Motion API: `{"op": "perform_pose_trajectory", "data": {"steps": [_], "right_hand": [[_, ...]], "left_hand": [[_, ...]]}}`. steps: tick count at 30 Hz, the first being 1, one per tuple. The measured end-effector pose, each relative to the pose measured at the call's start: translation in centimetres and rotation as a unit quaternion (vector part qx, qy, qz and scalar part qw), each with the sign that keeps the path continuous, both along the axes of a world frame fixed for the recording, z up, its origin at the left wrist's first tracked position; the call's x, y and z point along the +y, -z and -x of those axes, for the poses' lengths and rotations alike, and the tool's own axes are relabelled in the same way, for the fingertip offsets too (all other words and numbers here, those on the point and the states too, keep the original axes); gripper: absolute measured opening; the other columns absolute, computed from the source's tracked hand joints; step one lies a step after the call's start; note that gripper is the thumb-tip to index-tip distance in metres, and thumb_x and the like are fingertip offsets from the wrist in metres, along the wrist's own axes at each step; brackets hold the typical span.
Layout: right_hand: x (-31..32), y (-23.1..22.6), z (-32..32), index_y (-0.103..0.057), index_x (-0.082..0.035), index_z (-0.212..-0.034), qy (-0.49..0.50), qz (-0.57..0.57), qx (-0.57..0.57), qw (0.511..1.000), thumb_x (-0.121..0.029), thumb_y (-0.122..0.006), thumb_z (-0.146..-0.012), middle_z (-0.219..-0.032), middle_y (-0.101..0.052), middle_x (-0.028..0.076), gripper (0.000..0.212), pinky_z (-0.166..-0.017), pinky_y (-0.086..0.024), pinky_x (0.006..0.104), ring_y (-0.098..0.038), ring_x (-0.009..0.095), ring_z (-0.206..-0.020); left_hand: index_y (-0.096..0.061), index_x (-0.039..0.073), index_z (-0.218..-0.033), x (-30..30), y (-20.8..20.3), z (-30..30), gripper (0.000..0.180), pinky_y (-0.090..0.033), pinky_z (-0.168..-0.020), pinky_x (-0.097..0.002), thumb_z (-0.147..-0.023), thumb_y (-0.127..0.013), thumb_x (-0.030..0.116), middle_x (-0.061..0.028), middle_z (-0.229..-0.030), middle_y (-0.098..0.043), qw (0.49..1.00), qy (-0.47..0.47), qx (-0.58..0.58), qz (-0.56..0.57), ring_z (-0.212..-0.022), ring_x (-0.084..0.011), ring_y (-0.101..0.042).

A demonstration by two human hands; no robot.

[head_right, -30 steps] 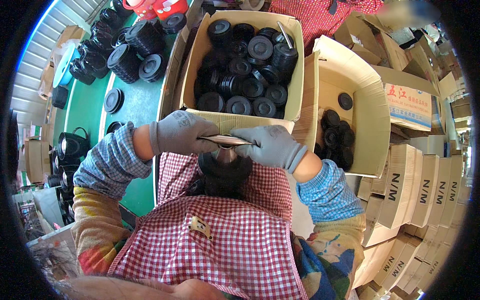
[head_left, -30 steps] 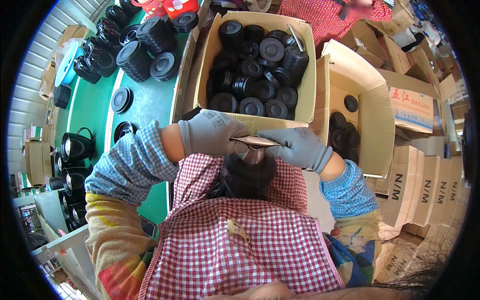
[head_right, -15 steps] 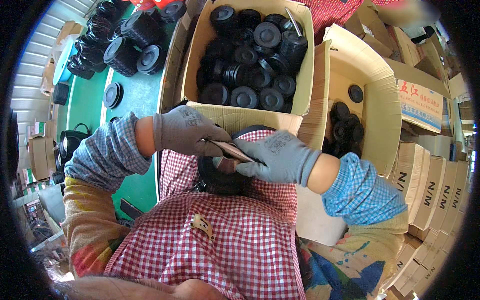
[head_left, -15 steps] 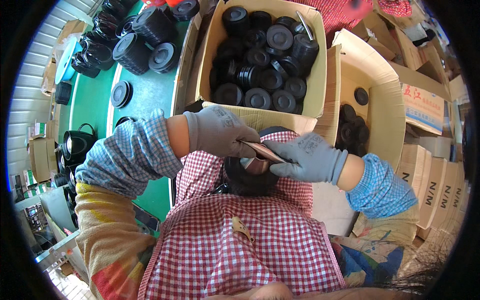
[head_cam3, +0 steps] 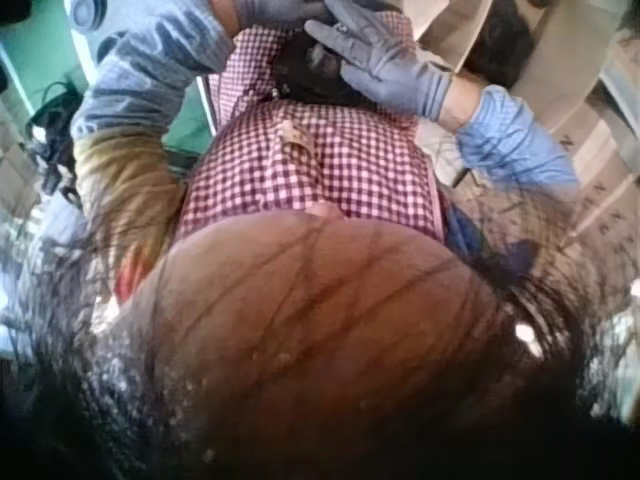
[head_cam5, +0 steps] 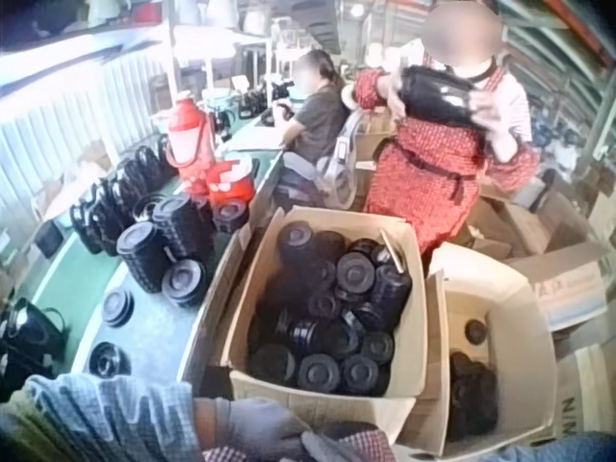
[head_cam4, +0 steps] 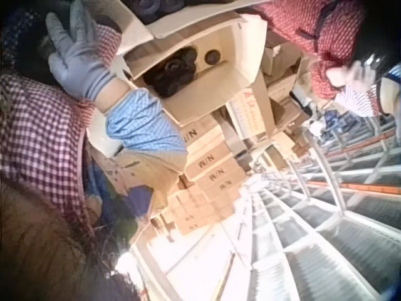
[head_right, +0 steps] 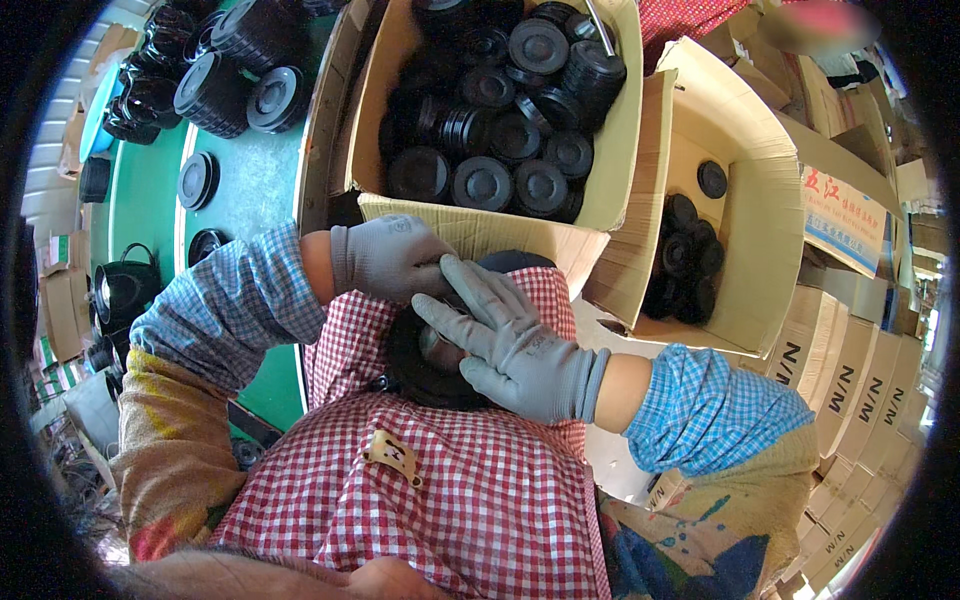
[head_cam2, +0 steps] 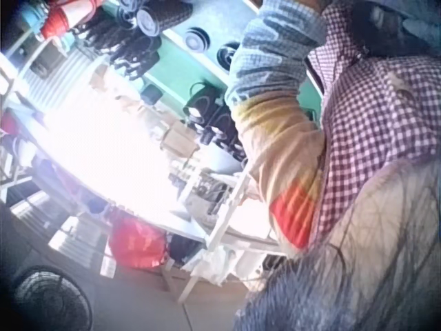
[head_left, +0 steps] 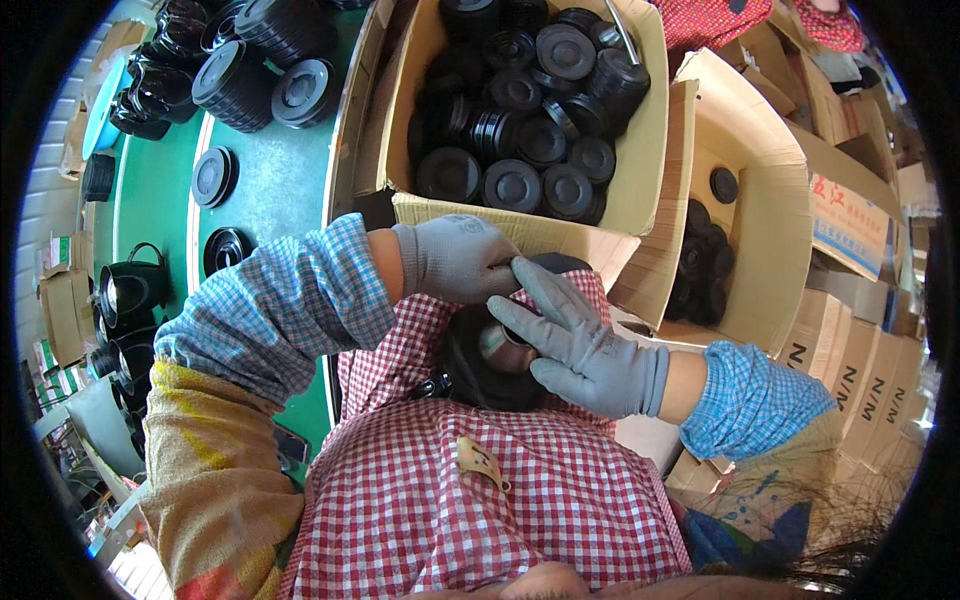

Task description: The person repeatedly picks black circular components from a cardboard box, places them on a green table, and uses a small metal tool to press or adjust the center of each component. The person then places the finished components into a second box. The process is repeated for multiple units.

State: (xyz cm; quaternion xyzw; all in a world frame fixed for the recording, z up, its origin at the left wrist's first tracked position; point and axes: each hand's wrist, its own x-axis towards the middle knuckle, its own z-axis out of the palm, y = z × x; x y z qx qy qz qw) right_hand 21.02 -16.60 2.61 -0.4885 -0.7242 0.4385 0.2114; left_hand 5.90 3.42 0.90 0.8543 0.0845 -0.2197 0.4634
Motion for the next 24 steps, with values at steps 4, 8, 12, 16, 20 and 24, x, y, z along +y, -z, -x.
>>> {"op": "perform_pose_trajectory", "data": {"steps": [4, 8, 12, 16, 20, 24], "right_hand": [[-0.6, -0.1, 0.6, -0.024, -0.019, -0.162, 0.027, 0.024, 0.039, 0.999, -0.015, -0.058, -0.088, -0.167, -0.001, 0.028, 0.082, -0.124, -0.009, 0.0534, -0.005, 0.045, -0.155], [-1.5, -1.2, 2.5, -0.024, -0.018, -0.162, 0.105, 0.058, 0.069, 0.99, -0.012, -0.056, -0.088, -0.167, 0.003, 0.028, 0.082, -0.125, -0.008, 0.052, 0.0, 0.045, -0.155], [-1.9, -2.1, 4.2, -0.019, -0.013, -0.163, 0.166, 0.087, 0.065, 0.98, -0.008, -0.054, -0.089, -0.164, 0.008, 0.033, 0.082, -0.124, -0.006, 0.0509, 0.006, 0.045, -0.155], [-2.8, -2.4, 4.2, -0.017, -0.008, -0.162, 0.22, 0.054, 0.11, 0.968, -0.009, -0.054, -0.091, -0.164, 0.002, 0.034, 0.081, -0.125, -0.008, 0.0481, 0.005, 0.044, -0.155], [-1.8, -2.3, 0.6, -0.022, -0.005, -0.16, 0.223, 0.052, -0.042, 0.973, -0.018, -0.06, -0.091, -0.145, -0.045, 0.03, 0.08, -0.112, -0.037, 0.0458, -0.046, 0.039, -0.133], [-1.2, -5.1, -0.7, -0.033, -0.002, -0.155, 0.225, 0.212, 0.091, 0.947, -0.02, -0.064, -0.091, -0.113, -0.068, 0.017, 0.074, -0.081, -0.054, 0.0369, -0.066, 0.023, -0.091]], "left_hand": [[-0.074, 0.004, -0.103, 0.0, 0.0, -0.8, 0.039, -0.054, -0.085, -0.0462, -0.097, -0.052, 0.035, -0.0182, -0.093, -0.073, 1.0, 0.013, 0.01, -0.01, -0.089, -0.0363, -0.07], [-0.073, 0.005, -0.095, -0.1, 1.1, -1.3, 0.029, -0.054, -0.078, -0.0458, -0.091, -0.06, 0.032, -0.0199, -0.087, -0.071, 0.996, 0.025, -0.085, 0.001, -0.085, -0.0357, -0.07], [-0.074, 0.005, -0.096, -0.3, 2.0, -3.3, 0.032, -0.053, -0.078, -0.0456, -0.087, -0.061, 0.032, -0.0212, -0.09, -0.071, 0.993, 0.058, -0.101, 0.013, -0.086, -0.0372, -0.069], [-0.073, 0.007, -0.096, -0.6, 2.5, -4.3, 0.031, -0.052, -0.076, -0.0461, -0.085, -0.062, 0.034, -0.0198, -0.086, -0.069, 0.981, 0.027, -0.182, -0.057, -0.085, -0.0387, -0.069], [-0.07, 0.007, -0.111, -1.3, 1.8, -0.9, 0.025, -0.054, -0.084, -0.0429, -0.092, -0.06, 0.02, -0.0158, -0.101, -0.07, 0.916, -0.21, -0.335, -0.063, -0.098, -0.0337, -0.067], [-0.063, -0.002, -0.117, -2.2, 1.6, 8.5, 0.028, -0.053, -0.085, -0.038, -0.09, -0.063, 0.004, -0.018, -0.108, -0.064, 0.849, -0.383, -0.362, -0.045, -0.095, -0.0285, -0.066]]}}
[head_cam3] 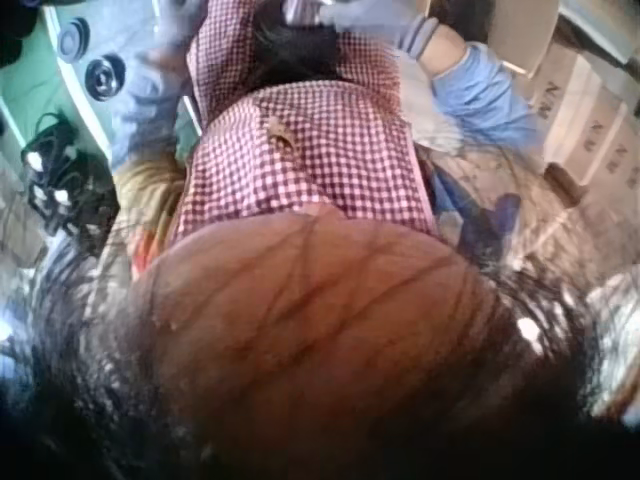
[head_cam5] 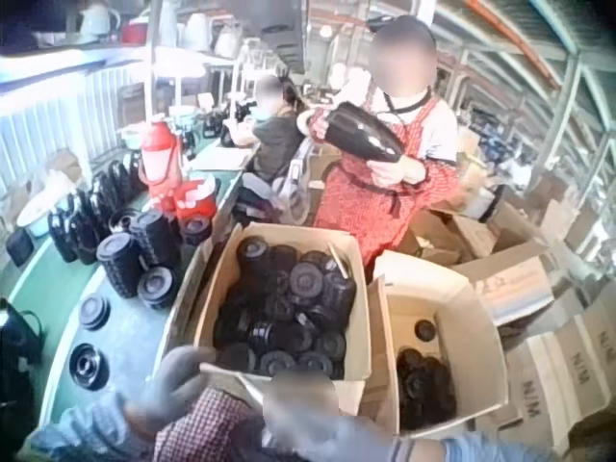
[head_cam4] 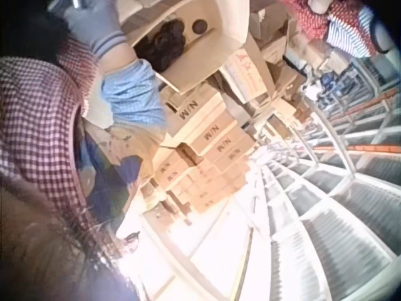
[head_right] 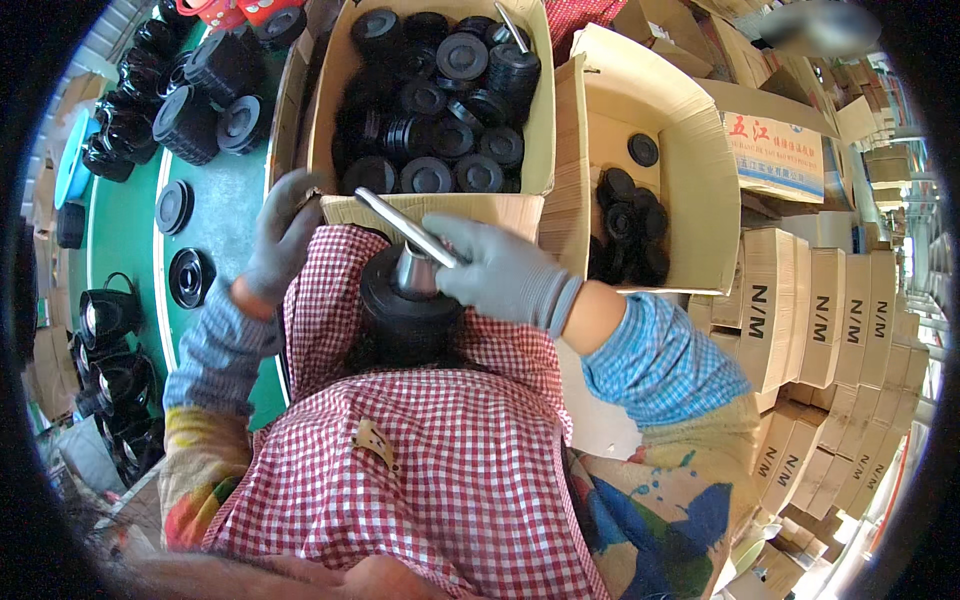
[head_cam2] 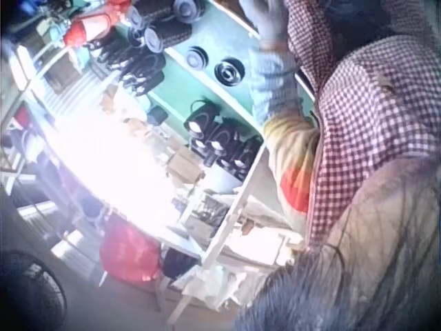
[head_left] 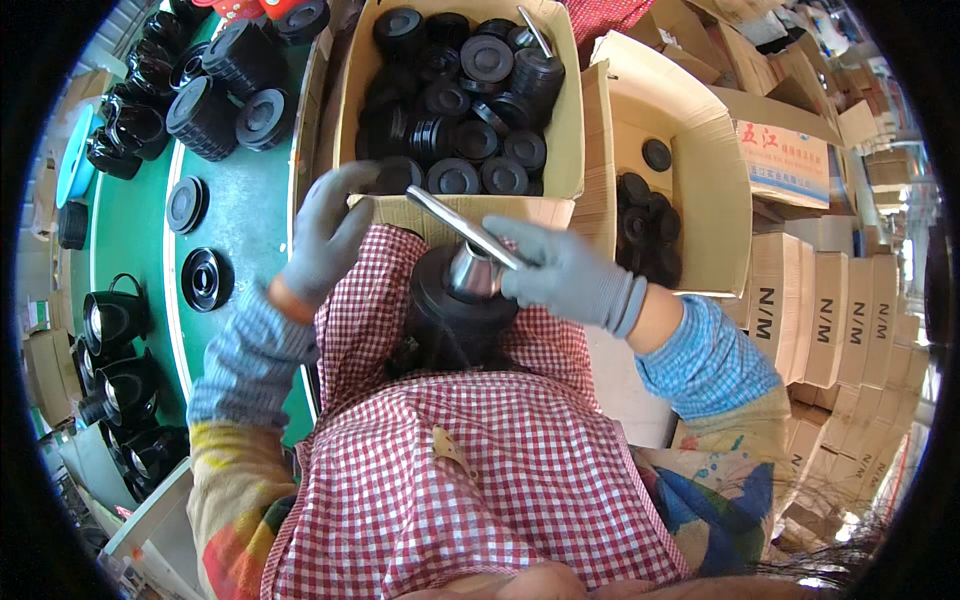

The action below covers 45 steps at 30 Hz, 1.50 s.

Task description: The person repeatedly picks black circular components from a cardboard box, places them on a green table, and uses a small metal tool to press or adjust the center of each component. The person then places the finished components into a second box. The process is repeated for multiple units.

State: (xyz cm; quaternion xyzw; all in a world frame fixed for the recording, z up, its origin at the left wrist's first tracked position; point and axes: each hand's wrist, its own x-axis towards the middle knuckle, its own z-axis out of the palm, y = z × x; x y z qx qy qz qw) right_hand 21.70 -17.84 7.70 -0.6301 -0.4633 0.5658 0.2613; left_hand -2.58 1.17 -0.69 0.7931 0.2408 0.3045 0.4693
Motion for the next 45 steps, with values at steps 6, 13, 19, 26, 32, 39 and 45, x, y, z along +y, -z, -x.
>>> {"op": "perform_pose_trajectory", "data": {"steps": [6, 13, 19, 26, 32, 39, 45], "right_hand": [[3.3, 2.9, -1.2, -0.038, 0.004, -0.152, 0.166, -0.168, 0.057, 0.97, -0.009, -0.062, -0.091, -0.116, -0.069, 0.011, 0.067, -0.073, -0.054, 0.0252, -0.065, 0.012, -0.085], [15.1, 6.8, 10.2, -0.053, -0.017, -0.145, -0.111, -0.299, -0.076, 0.945, -0.029, -0.06, -0.094, -0.113, -0.071, 0.017, 0.053, -0.091, -0.052, 0.0403, -0.069, 0.032, -0.108], [24.0, 11.7, 23.6, -0.045, -0.023, -0.151, -0.211, -0.252, -0.261, 0.908, -0.036, -0.059, -0.095, -0.123, -0.067, 0.019, 0.059, -0.097, -0.051, 0.0443, -0.065, 0.037, -0.112], [25.9, 13.1, 25.4, -0.03, -0.019, -0.159, -0.285, -0.143, -0.369, 0.873, -0.061, -0.048, -0.095, -0.147, -0.052, 0.021, 0.079, -0.108, -0.042, 0.0486, -0.054, 0.037, -0.132], [18.2, 1.8, 9.6, -0.029, -0.008, -0.159, -0.103, -0.5, -0.317, 0.799, -0.055, -0.044, -0.102, -0.162, -0.029, 0.021, 0.076, -0.122, -0.018, 0.0501, -0.029, 0.037, -0.15], [5.3, 13.6, 6.6, -0.028, -0.005, -0.158, -0.01, -0.376, -0.486, 0.789, -0.038, -0.039, -0.105, -0.159, -0.035, 0.018, 0.064, -0.122, -0.024, 0.0425, -0.034, 0.032, -0.147], [6.8, 10.7, 3.1, -0.024, -0.004, -0.158, 0.002, -0.437, -0.436, 0.786, -0.036, -0.033, -0.108, -0.158, -0.033, 0.017, 0.061, -0.123, -0.022, 0.0396, -0.032, 0.029, -0.147]], "left_hand": [[-0.072, 0.007, -0.094, -9.9, -3.7, 7.7, 0.049, -0.054, -0.073, -0.0462, -0.077, -0.079, 0.053, -0.0148, -0.09, -0.066, 0.906, 0.144, 0.361, -0.166, -0.084, -0.0339, -0.067], [-0.068, 0.0, -0.102, -11.6, 3.4, 7.8, 0.042, -0.053, -0.08, -0.0515, -0.081, -0.07, 0.037, -0.0257, -0.094, -0.069, 0.927, 0.086, 0.365, -0.004, -0.091, -0.0412, -0.068], [-0.068, 0.004, -0.113, -11.3, 5.3, 7.8, 0.044, -0.054, -0.084, -0.0502, -0.084, -0.066, 0.037, -0.0237, -0.1, -0.071, 0.934, 0.146, 0.325, 0.037, -0.093, -0.0423, -0.069], [-0.07, 0.004, -0.102, -10.0, 6.3, 8.2, 0.043, -0.053, -0.085, -0.0495, -0.079, -0.07, 0.04, -0.024, -0.1, -0.071, 0.949, 0.111, 0.29, 0.063, -0.096, -0.0421, -0.068], [-0.07, 0.004, -0.089, -9.2, 4.1, 9.8, 0.035, -0.053, -0.075, -0.0487, -0.077, -0.07, 0.037, -0.0216, -0.088, -0.07, 0.935, 0.102, 0.319, 0.114, -0.084, -0.0386, -0.069], [-0.068, 0.002, -0.087, -10.4, 3.6, 8.9, 0.033, -0.053, -0.074, -0.0485, -0.078, -0.068, 0.034, -0.0214, -0.087, -0.069, 0.939, 0.122, 0.319, 0.047, -0.082, -0.0392, -0.068], [-0.068, -0.001, -0.094, -11.2, 3.0, 8.1, 0.034, -0.053, -0.075, -0.0449, -0.078, -0.071, 0.029, -0.0223, -0.091, -0.067, 0.93, 0.129, 0.337, 0.065, -0.083, -0.0366, -0.067]]}}
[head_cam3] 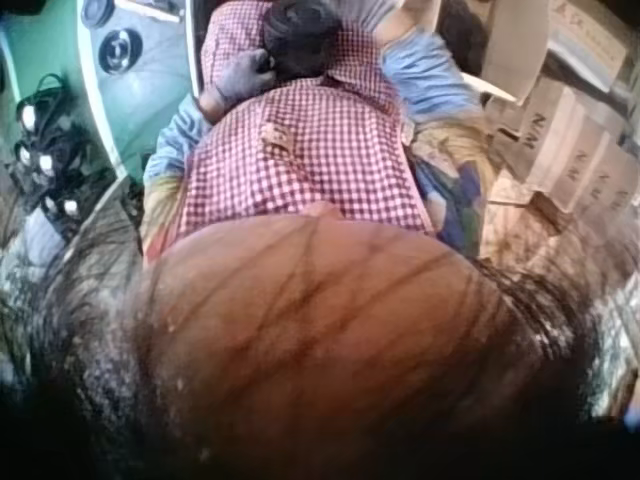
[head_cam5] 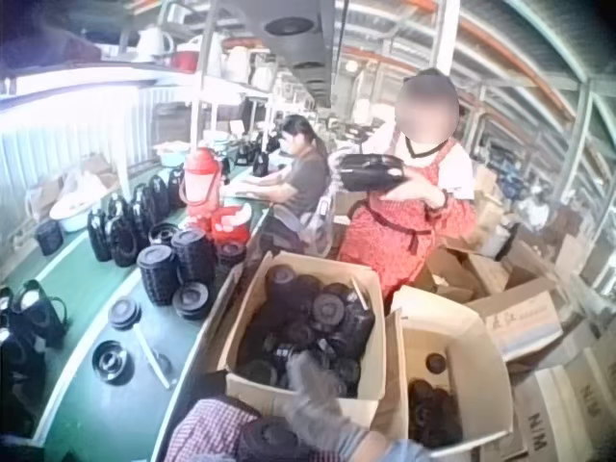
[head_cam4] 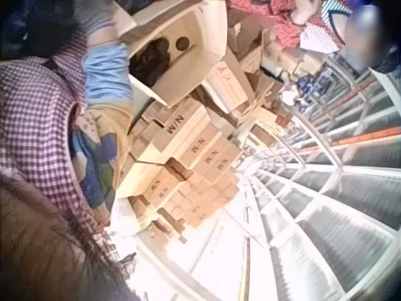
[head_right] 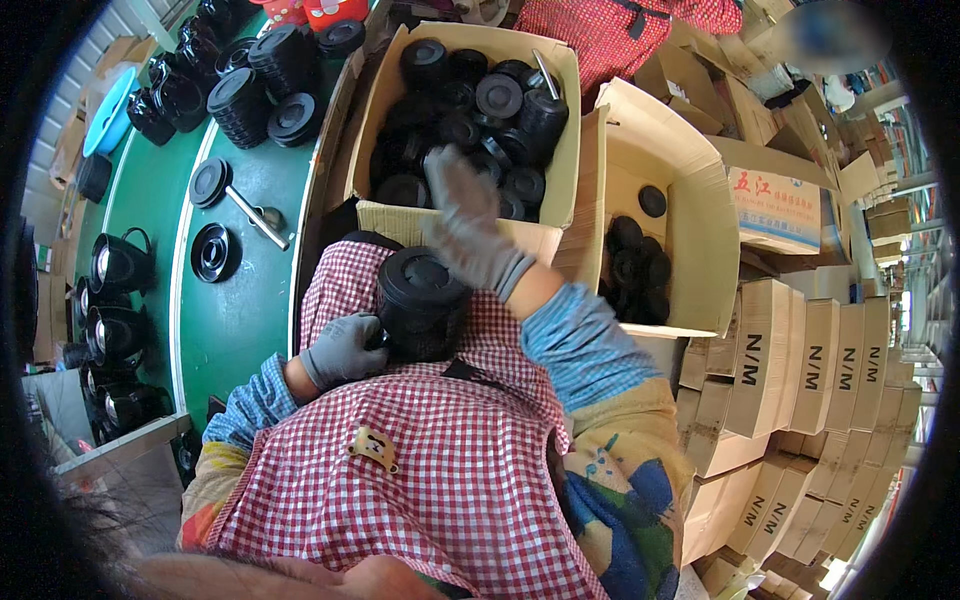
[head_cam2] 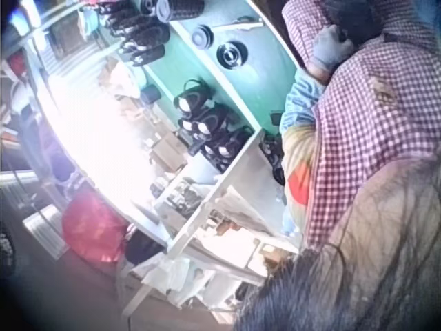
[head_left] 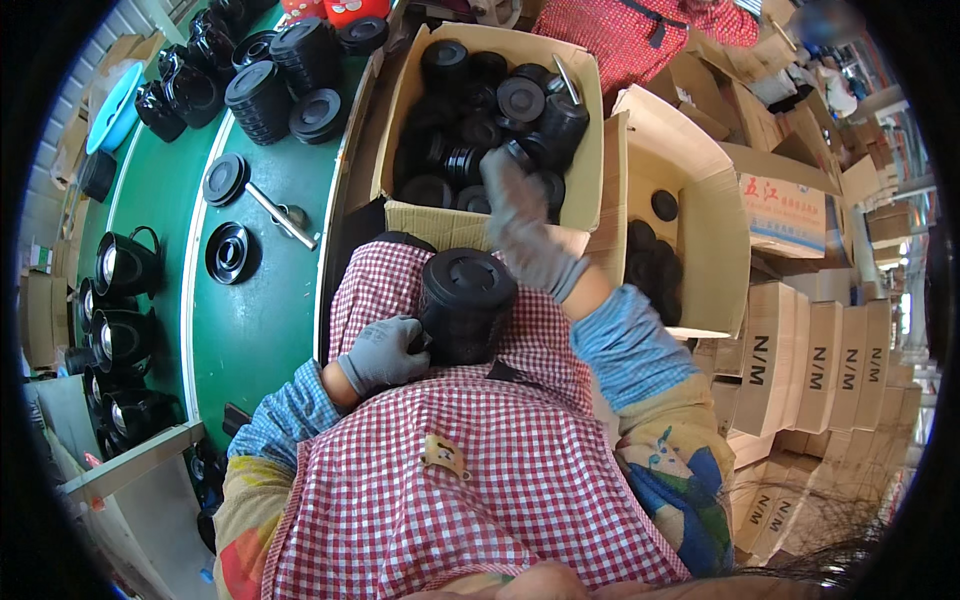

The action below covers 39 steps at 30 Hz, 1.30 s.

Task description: The person repeatedly picks black circular components from a cardboard box, places them on a green table, and uses a small metal tool to press or adjust the center of each component. The person then places the finished components into a second box. The process is repeated for multiple units.

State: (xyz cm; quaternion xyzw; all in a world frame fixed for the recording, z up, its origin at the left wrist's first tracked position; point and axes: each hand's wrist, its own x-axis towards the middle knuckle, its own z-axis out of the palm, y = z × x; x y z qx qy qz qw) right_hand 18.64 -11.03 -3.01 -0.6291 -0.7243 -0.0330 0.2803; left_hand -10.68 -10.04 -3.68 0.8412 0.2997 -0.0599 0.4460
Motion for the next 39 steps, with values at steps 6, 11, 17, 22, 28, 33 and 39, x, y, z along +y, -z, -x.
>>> {"op": "perform_pose_trajectory", "data": {"steps": [6, 11, 17, 22, 28, 33, 39], "right_hand": [[-2.1, 3.2, -1.9, -0.027, -0.005, -0.158, 0.061, 0.011, 0.052, 0.997, -0.039, -0.034, -0.109, -0.158, -0.036, 0.016, 0.06, -0.123, -0.025, 0.0382, -0.037, 0.027, -0.146], [-1.6, 4.5, -1.6, -0.025, -0.001, -0.158, 0.051, 0.054, 0.1, 0.992, -0.039, -0.037, -0.11, -0.16, -0.035, 0.017, 0.063, -0.123, -0.026, 0.0363, -0.036, 0.027, -0.147], [-4.0, 3.8, -4.4, -0.026, -0.004, -0.159, -0.136, 0.129, 0.49, 0.851, -0.043, -0.052, -0.105, -0.157, -0.04, 0.018, 0.071, -0.12, -0.031, 0.0332, -0.039, 0.027, -0.146], [-7.7, -2.6, -0.8, -0.039, 0.0, -0.152, -0.107, 0.382, 0.492, 0.775, -0.049, -0.078, -0.085, -0.148, -0.053, 0.017, 0.092, -0.116, -0.038, 0.0348, -0.05, 0.027, -0.137], [-10.3, -5.6, 0.2, -0.048, 0.004, -0.146, -0.13, 0.202, 0.561, 0.792, -0.046, -0.088, -0.074, -0.143, -0.058, 0.016, 0.096, -0.113, -0.042, 0.0355, -0.055, 0.024, -0.132], [-9.2, -8.0, 1.0, -0.056, 0.001, -0.14, -0.174, 0.086, 0.443, 0.875, -0.033, -0.092, -0.069, -0.142, -0.059, 0.017, 0.086, -0.113, -0.042, 0.038, -0.055, 0.028, -0.133], [-4.7, -11.1, 4.9, -0.061, 0.0, -0.132, -0.287, 0.025, 0.249, 0.925, -0.018, -0.09, -0.067, -0.139, -0.061, 0.019, 0.074, -0.113, -0.041, 0.0432, -0.054, 0.035, -0.134]], "left_hand": [[-0.068, 0.001, -0.092, -0.8, 0.0, -0.3, 0.032, -0.053, -0.073, -0.0445, -0.077, -0.072, 0.029, -0.0209, -0.089, -0.067, 0.999, 0.03, -0.011, -0.032, -0.08, -0.0357, -0.067], [-0.067, 0.002, -0.089, 0.0, 0.3, -0.1, 0.031, -0.053, -0.074, -0.0455, -0.077, -0.073, 0.03, -0.02, -0.09, -0.067, 0.999, 0.029, -0.019, -0.009, -0.082, -0.0383, -0.066], [-0.067, 0.003, -0.092, -0.4, 0.0, 0.5, 0.032, -0.052, -0.071, -0.0442, -0.076, -0.076, 0.029, -0.018, -0.089, -0.064, 0.997, 0.029, -0.065, -0.031, -0.08, -0.0373, -0.065], [-0.063, 0.005, -0.084, -1.1, -3.1, 0.8, 0.034, -0.051, -0.065, -0.0426, -0.075, -0.082, 0.032, -0.0138, -0.083, -0.06, 0.979, 0.03, -0.142, -0.146, -0.075, -0.034, -0.064], [-0.066, 0.002, -0.111, 0.1, -5.8, 1.0, 0.04, -0.056, -0.087, -0.0397, -0.077, -0.081, 0.016, -0.0148, -0.107, -0.063, 0.939, -0.069, -0.299, -0.152, -0.1, -0.0298, -0.065], [-0.042, 0.01, -0.146, 2.0, -3.4, 4.6, 0.071, -0.059, -0.071, -0.034, -0.102, -0.038, 0.065, -0.012, -0.119, -0.068, 0.771, -0.29, -0.254, 0.507, -0.095, -0.0235, -0.071], [-0.057, 0.004, -0.129, 2.0, -3.1, 7.8, 0.04, -0.063, -0.082, -0.0395, -0.104, -0.053, 0.034, -0.0168, -0.13, -0.064, 0.575, -0.259, -0.466, 0.621, -0.115, -0.0338, -0.066]]}}
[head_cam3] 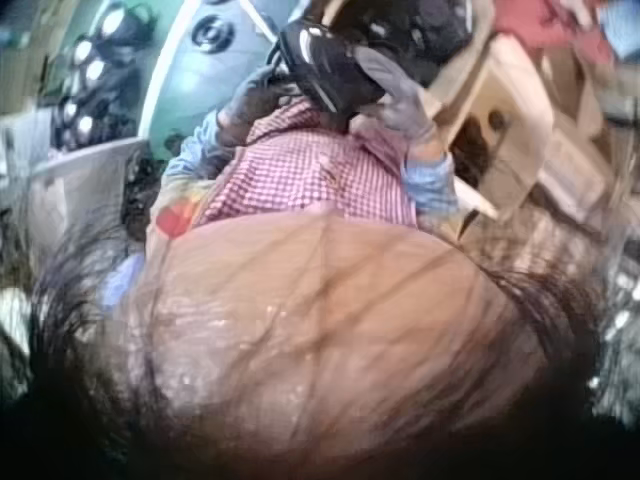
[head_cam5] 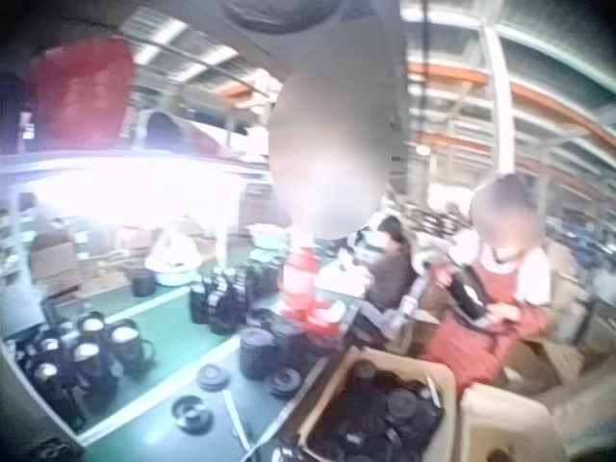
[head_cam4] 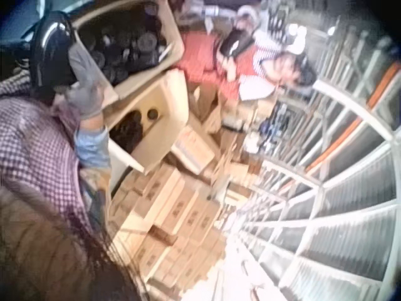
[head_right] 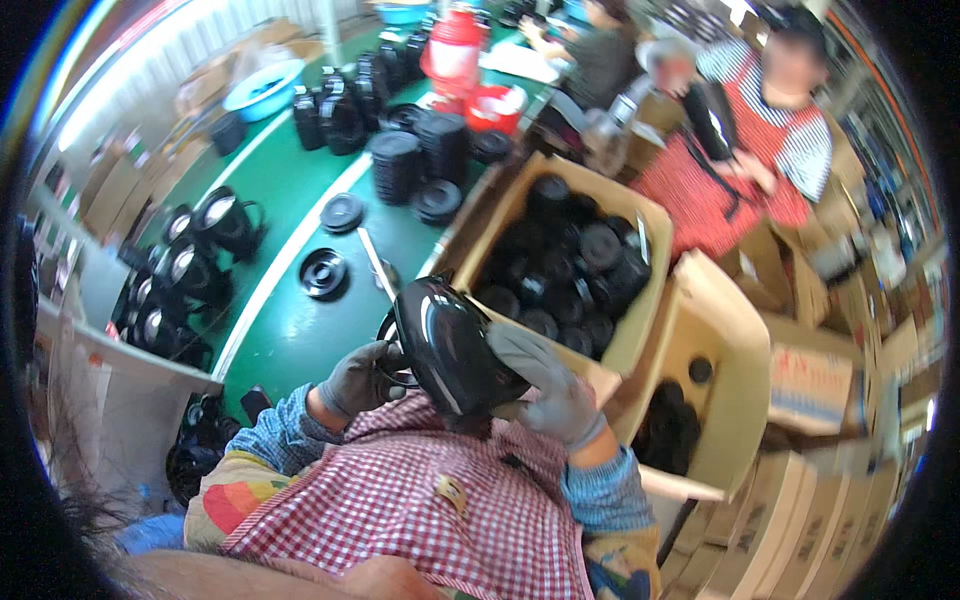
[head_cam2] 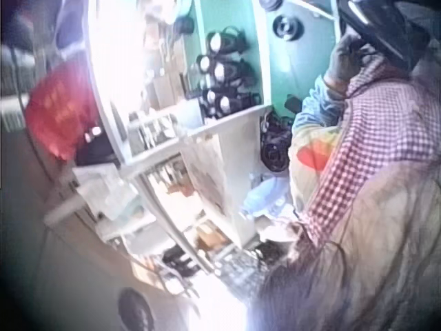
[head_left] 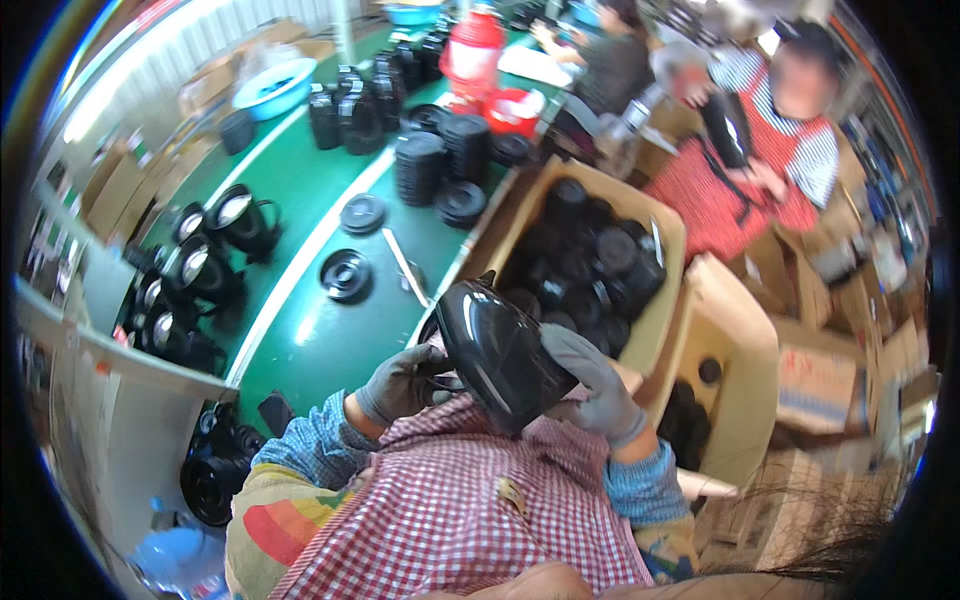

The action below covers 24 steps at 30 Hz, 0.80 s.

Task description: The person repeatedly picks black circular components from a cardboard box, places them on a green table, and uses a small metal tool to press or adjust the center of each component. The person then places the finished components into a second box. The process is repeated for multiple units.

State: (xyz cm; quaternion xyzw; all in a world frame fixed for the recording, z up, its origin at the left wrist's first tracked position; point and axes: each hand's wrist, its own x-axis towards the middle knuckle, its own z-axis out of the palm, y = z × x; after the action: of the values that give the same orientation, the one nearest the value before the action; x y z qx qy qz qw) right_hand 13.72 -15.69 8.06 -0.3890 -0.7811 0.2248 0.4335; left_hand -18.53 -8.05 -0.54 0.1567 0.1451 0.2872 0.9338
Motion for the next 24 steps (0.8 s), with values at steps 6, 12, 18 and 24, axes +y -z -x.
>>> {"op": "perform_pose_trajectory", "data": {"steps": [6, 12, 18, 24], "right_hand": [[1.1, 8.6, -4.0, -0.061, 0.004, -0.134, 0.202, 0.243, 0.019, 0.948, -0.014, -0.072, -0.09, -0.133, -0.065, 0.019, 0.048, -0.104, -0.049, 0.0359, -0.062, 0.028, -0.124], [-1.9, 14.7, -7.0, -0.063, 0.004, -0.129, 0.297, 0.282, -0.059, 0.91, -0.018, -0.065, -0.096, -0.122, -0.069, 0.018, 0.04, -0.097, -0.051, 0.0342, -0.065, 0.026, -0.113], [-2.8, 16.8, -6.8, -0.062, 0.004, -0.129, 0.331, 0.337, -0.158, 0.867, -0.013, -0.061, -0.095, -0.099, -0.067, 0.013, 0.038, -0.081, -0.051, 0.0334, -0.062, 0.02, -0.09], [-3.2, 19.2, -7.9, -0.063, 0.003, -0.129, 0.325, 0.337, -0.186, 0.864, -0.017, -0.062, -0.094, -0.095, -0.067, 0.013, 0.04, -0.079, -0.051, 0.0346, -0.062, 0.021, -0.086]], "left_hand": [[-0.045, 0.005, -0.144, 10.7, -5.2, 9.0, 0.05, -0.057, -0.094, -0.0411, -0.1, -0.062, 0.023, -0.0095, -0.13, -0.06, 0.9, -0.313, 0.209, -0.219, -0.114, -0.0253, -0.064], [-0.054, 0.002, -0.115, 34.6, -0.5, 16.0, 0.026, -0.052, -0.074, -0.0322, -0.093, -0.067, 0.01, -0.0072, -0.099, -0.063, 0.72, -0.528, 0.366, -0.262, -0.086, -0.0143, -0.061], [-0.058, 0.001, -0.104, 51.1, 4.8, 19.1, 0.033, -0.049, -0.064, -0.0348, -0.084, -0.077, 0.018, -0.0088, -0.084, -0.063, 0.503, -0.609, 0.574, -0.217, -0.07, -0.0168, -0.058], [-0.065, 0.001, -0.107, 54.4, 5.5, 21.3, 0.036, -0.052, -0.075, -0.039, -0.084, -0.078, 0.026, -0.0162, -0.094, -0.069, 0.48, -0.581, 0.626, -0.201, -0.081, -0.0259, -0.065]]}}
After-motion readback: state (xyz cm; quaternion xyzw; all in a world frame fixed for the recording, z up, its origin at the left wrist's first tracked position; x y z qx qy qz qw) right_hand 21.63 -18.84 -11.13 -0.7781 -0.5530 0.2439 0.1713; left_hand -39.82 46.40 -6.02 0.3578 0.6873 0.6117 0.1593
